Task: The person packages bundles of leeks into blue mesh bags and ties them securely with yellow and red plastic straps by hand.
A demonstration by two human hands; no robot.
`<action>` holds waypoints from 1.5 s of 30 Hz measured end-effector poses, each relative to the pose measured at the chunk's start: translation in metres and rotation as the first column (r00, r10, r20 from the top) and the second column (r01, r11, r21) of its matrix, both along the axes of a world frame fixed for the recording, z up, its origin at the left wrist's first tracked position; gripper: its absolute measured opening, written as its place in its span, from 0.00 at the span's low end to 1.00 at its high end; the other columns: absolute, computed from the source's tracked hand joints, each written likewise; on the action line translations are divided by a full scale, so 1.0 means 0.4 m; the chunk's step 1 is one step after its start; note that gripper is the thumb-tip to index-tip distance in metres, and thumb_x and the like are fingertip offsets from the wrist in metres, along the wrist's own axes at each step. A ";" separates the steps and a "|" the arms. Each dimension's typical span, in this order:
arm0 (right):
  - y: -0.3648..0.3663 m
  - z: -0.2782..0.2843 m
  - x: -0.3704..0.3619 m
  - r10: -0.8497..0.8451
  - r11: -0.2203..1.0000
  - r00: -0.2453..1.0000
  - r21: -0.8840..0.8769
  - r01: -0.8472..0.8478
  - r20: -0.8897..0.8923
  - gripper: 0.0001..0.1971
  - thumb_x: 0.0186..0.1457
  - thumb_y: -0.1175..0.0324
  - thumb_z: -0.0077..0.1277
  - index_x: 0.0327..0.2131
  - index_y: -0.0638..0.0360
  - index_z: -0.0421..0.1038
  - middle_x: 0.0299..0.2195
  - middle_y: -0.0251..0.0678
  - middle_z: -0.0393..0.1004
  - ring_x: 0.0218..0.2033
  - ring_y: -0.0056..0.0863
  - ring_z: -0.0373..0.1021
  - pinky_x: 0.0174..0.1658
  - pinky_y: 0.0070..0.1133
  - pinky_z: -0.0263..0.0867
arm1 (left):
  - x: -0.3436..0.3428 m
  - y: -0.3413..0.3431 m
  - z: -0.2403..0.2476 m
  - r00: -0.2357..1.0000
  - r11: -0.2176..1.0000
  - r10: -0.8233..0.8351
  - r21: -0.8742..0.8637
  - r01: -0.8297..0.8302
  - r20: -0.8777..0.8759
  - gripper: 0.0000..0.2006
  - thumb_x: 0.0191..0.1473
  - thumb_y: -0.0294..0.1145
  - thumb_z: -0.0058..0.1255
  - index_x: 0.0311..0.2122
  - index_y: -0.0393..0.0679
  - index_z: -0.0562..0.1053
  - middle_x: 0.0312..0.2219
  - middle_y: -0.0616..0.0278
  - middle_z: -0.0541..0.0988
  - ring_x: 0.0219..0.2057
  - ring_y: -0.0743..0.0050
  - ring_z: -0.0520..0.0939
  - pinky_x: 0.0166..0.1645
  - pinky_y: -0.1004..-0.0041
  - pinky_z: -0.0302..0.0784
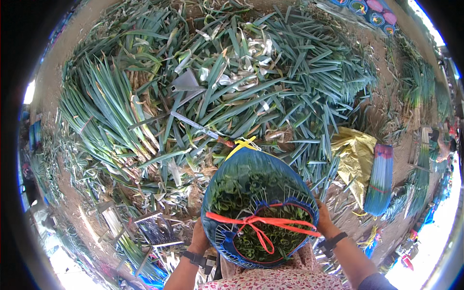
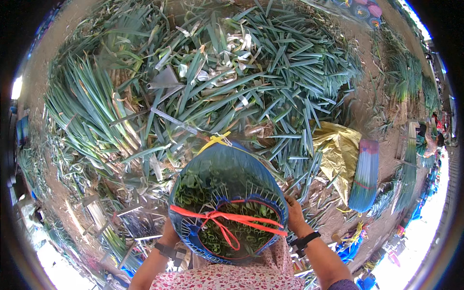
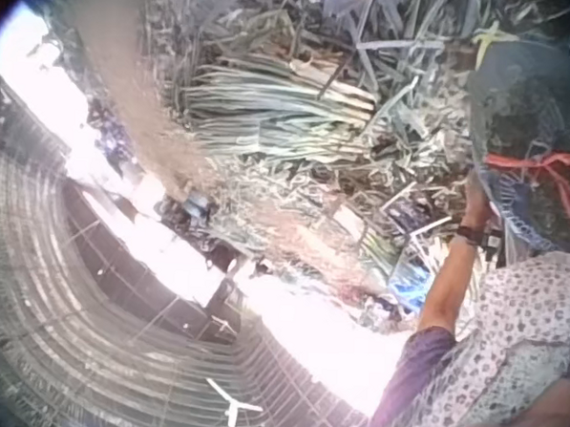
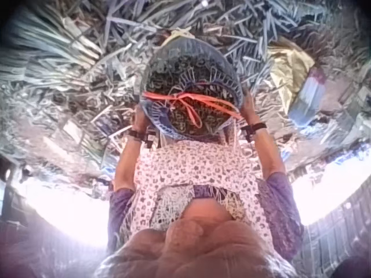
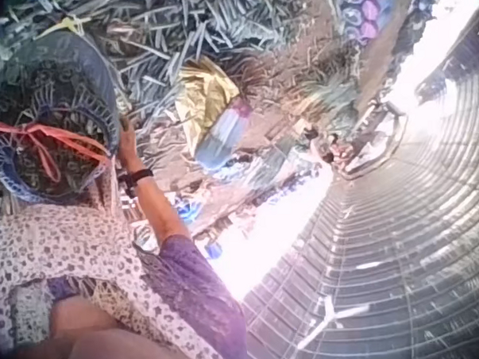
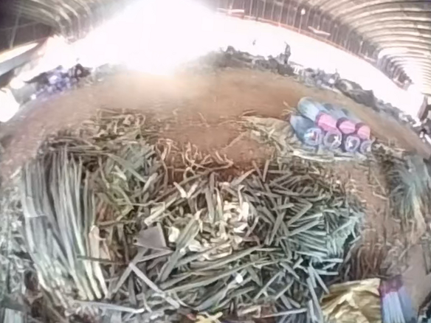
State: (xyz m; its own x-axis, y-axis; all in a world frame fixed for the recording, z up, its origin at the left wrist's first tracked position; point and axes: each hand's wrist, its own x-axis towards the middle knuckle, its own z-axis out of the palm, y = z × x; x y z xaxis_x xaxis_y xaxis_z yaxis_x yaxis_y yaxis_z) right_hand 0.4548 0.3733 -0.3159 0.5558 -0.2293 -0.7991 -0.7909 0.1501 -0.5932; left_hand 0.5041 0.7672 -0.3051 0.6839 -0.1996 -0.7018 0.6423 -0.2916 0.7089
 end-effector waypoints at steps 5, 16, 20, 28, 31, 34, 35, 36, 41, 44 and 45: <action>-0.036 -0.020 0.181 0.237 0.971 0.940 0.063 -0.229 -0.246 0.20 0.50 0.62 0.47 0.45 0.66 0.64 0.37 0.35 0.71 0.36 0.24 0.67 0.38 0.18 0.62 | 0.043 0.048 -0.084 0.918 0.953 0.302 0.044 -0.301 -0.258 0.15 0.52 0.35 0.45 0.41 0.36 0.67 0.35 0.60 0.74 0.38 0.77 0.72 0.42 0.78 0.67; 0.073 -0.100 0.346 0.783 0.538 0.620 -0.434 -0.723 -0.061 0.13 0.46 0.63 0.45 0.30 0.65 0.70 0.28 0.50 0.70 0.30 0.44 0.67 0.35 0.28 0.62 | 0.210 -0.073 -0.147 0.933 0.880 -0.300 0.320 0.350 -0.198 0.15 0.47 0.37 0.46 0.34 0.35 0.71 0.28 0.50 0.76 0.32 0.63 0.76 0.38 0.71 0.69; 0.066 -0.093 0.334 0.765 0.589 0.644 -0.394 -0.706 -0.009 0.14 0.48 0.62 0.42 0.31 0.64 0.69 0.30 0.49 0.71 0.34 0.45 0.67 0.38 0.31 0.62 | 0.186 -0.077 -0.152 0.980 0.956 -0.180 0.220 0.196 -0.088 0.14 0.49 0.37 0.42 0.30 0.35 0.70 0.25 0.49 0.75 0.30 0.58 0.76 0.36 0.67 0.69; 0.078 -0.054 0.346 0.776 0.576 0.631 -0.432 -0.694 0.022 0.13 0.50 0.64 0.40 0.32 0.64 0.67 0.31 0.50 0.70 0.36 0.48 0.66 0.39 0.31 0.61 | 0.188 -0.063 -0.145 0.979 0.977 -0.139 0.140 0.160 -0.148 0.11 0.51 0.36 0.40 0.25 0.38 0.66 0.17 0.65 0.66 0.21 0.76 0.66 0.28 0.73 0.63; 0.051 -0.027 0.324 0.770 0.602 0.637 -0.362 -0.712 0.030 0.13 0.50 0.64 0.40 0.32 0.64 0.67 0.30 0.50 0.69 0.35 0.46 0.66 0.39 0.29 0.61 | 0.181 -0.081 -0.063 0.967 0.964 -0.218 0.124 0.234 -0.128 0.11 0.51 0.36 0.41 0.25 0.38 0.66 0.18 0.64 0.66 0.22 0.76 0.66 0.29 0.74 0.63; 0.065 0.043 0.293 0.740 0.649 0.672 -0.295 -0.701 0.030 0.13 0.51 0.64 0.40 0.32 0.65 0.67 0.28 0.49 0.69 0.33 0.43 0.66 0.38 0.27 0.60 | 0.145 -0.094 0.051 0.975 0.943 -0.221 0.251 0.216 -0.009 0.11 0.49 0.36 0.44 0.25 0.37 0.66 0.18 0.59 0.68 0.23 0.73 0.69 0.30 0.73 0.65; 0.080 0.083 0.279 0.728 0.665 0.684 -0.301 -0.684 0.055 0.13 0.51 0.64 0.40 0.32 0.65 0.67 0.28 0.49 0.69 0.32 0.42 0.66 0.38 0.26 0.60 | 0.121 -0.093 0.084 0.992 0.953 -0.108 0.291 0.084 0.069 0.12 0.48 0.36 0.47 0.25 0.37 0.67 0.18 0.55 0.70 0.23 0.70 0.71 0.30 0.72 0.66; 0.087 0.129 0.275 0.717 0.670 0.695 -0.316 -0.672 0.043 0.12 0.51 0.65 0.41 0.32 0.65 0.67 0.28 0.46 0.70 0.32 0.38 0.67 0.38 0.26 0.60 | 0.102 -0.086 0.114 0.984 0.955 -0.114 0.289 0.071 0.135 0.08 0.48 0.32 0.47 0.29 0.38 0.68 0.22 0.57 0.72 0.25 0.74 0.71 0.31 0.73 0.67; 0.010 0.047 0.187 0.502 0.836 0.865 -0.258 -0.485 -0.001 0.14 0.52 0.63 0.41 0.34 0.66 0.68 0.31 0.42 0.72 0.34 0.29 0.68 0.39 0.24 0.61 | 0.021 -0.073 0.039 0.961 0.953 0.263 0.131 -0.272 0.082 0.10 0.50 0.30 0.45 0.38 0.42 0.69 0.31 0.66 0.71 0.32 0.80 0.70 0.38 0.76 0.67; -0.062 -0.060 0.013 0.506 0.814 0.858 -0.377 -0.442 0.086 0.17 0.52 0.62 0.42 0.36 0.68 0.68 0.30 0.42 0.72 0.34 0.30 0.68 0.39 0.23 0.61 | -0.129 0.033 -0.108 0.773 0.816 0.547 0.000 -0.578 -0.320 0.11 0.51 0.33 0.41 0.39 0.43 0.69 0.32 0.66 0.72 0.36 0.79 0.70 0.40 0.76 0.68; -0.104 -0.088 -0.021 0.424 0.869 0.905 -0.299 -0.395 0.034 0.17 0.52 0.63 0.43 0.37 0.69 0.68 0.30 0.40 0.73 0.32 0.29 0.68 0.38 0.22 0.62 | -0.112 0.010 -0.104 0.780 0.823 0.530 -0.024 -0.568 -0.333 0.11 0.51 0.33 0.41 0.39 0.43 0.69 0.32 0.66 0.72 0.36 0.79 0.70 0.40 0.76 0.68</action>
